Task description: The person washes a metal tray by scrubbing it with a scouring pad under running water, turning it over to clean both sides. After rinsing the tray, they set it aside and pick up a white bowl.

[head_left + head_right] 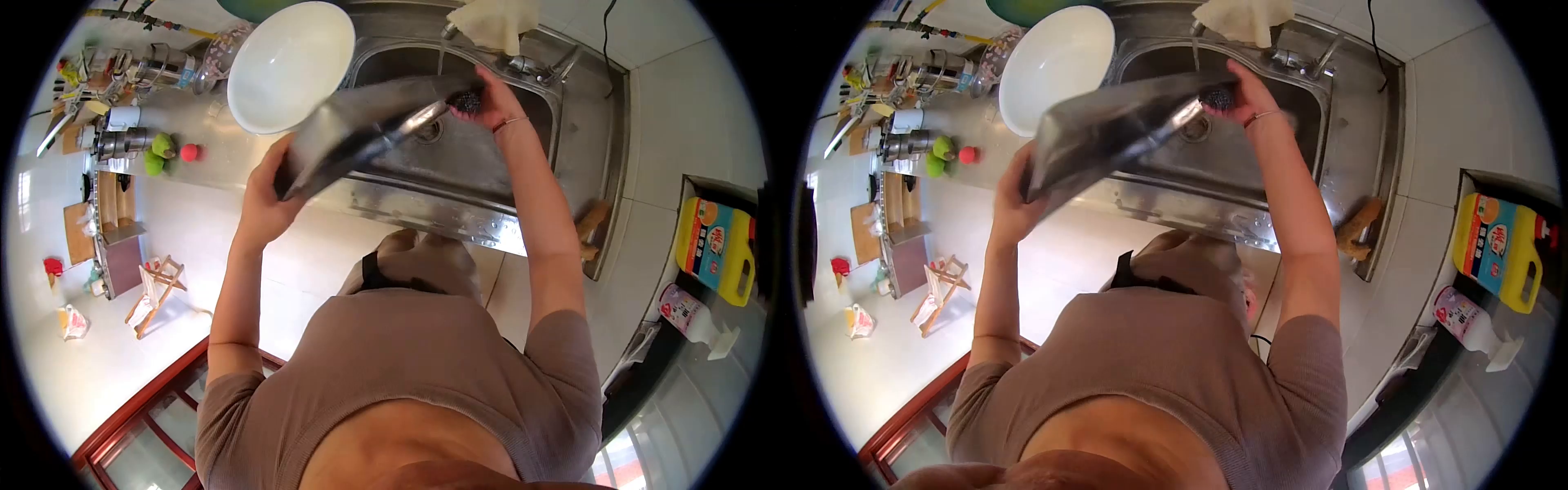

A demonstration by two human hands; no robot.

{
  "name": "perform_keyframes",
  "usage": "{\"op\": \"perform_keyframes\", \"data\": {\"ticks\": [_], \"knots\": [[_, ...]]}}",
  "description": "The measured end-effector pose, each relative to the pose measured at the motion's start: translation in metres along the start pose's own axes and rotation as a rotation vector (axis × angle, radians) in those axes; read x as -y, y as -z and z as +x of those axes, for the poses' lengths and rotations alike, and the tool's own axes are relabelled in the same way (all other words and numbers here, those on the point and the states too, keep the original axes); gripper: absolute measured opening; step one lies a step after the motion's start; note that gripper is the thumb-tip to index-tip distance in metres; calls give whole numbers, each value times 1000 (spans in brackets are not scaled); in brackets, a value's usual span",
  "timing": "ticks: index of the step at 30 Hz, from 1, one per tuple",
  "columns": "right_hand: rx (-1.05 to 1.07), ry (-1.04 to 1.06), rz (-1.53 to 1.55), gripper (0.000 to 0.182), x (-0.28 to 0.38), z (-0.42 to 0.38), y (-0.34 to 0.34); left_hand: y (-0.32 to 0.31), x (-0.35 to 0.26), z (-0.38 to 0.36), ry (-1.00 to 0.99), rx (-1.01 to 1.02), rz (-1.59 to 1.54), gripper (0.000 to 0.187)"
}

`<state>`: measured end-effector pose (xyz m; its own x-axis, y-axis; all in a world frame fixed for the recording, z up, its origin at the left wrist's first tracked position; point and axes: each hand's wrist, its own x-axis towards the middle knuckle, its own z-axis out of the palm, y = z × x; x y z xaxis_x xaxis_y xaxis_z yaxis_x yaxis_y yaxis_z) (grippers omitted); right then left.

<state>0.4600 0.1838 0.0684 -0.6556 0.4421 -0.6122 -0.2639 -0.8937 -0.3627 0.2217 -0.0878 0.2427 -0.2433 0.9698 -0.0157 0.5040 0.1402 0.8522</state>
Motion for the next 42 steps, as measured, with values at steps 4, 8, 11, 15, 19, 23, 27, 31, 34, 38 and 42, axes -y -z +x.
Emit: {"op": "perform_keyframes", "data": {"ticks": [4, 8, 11, 15, 19, 23, 27, 31, 34, 38, 42], "knots": [[-177, 68, 212, 13, -22, 37, 78, -27, -10, 5, -336, 174, 329, 70], [-360, 274, 335, 9, -47, -2, 92, -50, 12, 9, -461, 193, 592, 72], [-401, 335, 511, 10, -75, 4, 147, -68, 54, 4, -180, -138, 431, 79], [-440, 419, 615, 16, -99, -9, 150, -86, 121, 0, 347, -447, -411, 66], [-431, 460, 559, 20, -107, -7, 157, -76, 132, 18, 837, -657, -1051, 54], [-488, 507, 587, 21, -108, -2, 143, -101, 167, 28, 975, -719, -695, 41], [-519, 499, 599, 25, -114, 10, 153, -122, 144, 54, 900, -465, -1365, 35], [-578, 407, 617, 26, -120, 22, 176, -136, 129, 100, 855, -678, -1207, 34], [-534, 324, 427, 28, -120, 19, 180, -157, 111, 116, 779, -763, -1125, 37], [-643, -19, 118, 31, -103, -23, 167, -163, 96, 117, 804, -765, -1093, 37], [-454, -312, -968, 31, -84, -64, 170, -174, 58, 118, 753, -699, -1127, 40]]}}
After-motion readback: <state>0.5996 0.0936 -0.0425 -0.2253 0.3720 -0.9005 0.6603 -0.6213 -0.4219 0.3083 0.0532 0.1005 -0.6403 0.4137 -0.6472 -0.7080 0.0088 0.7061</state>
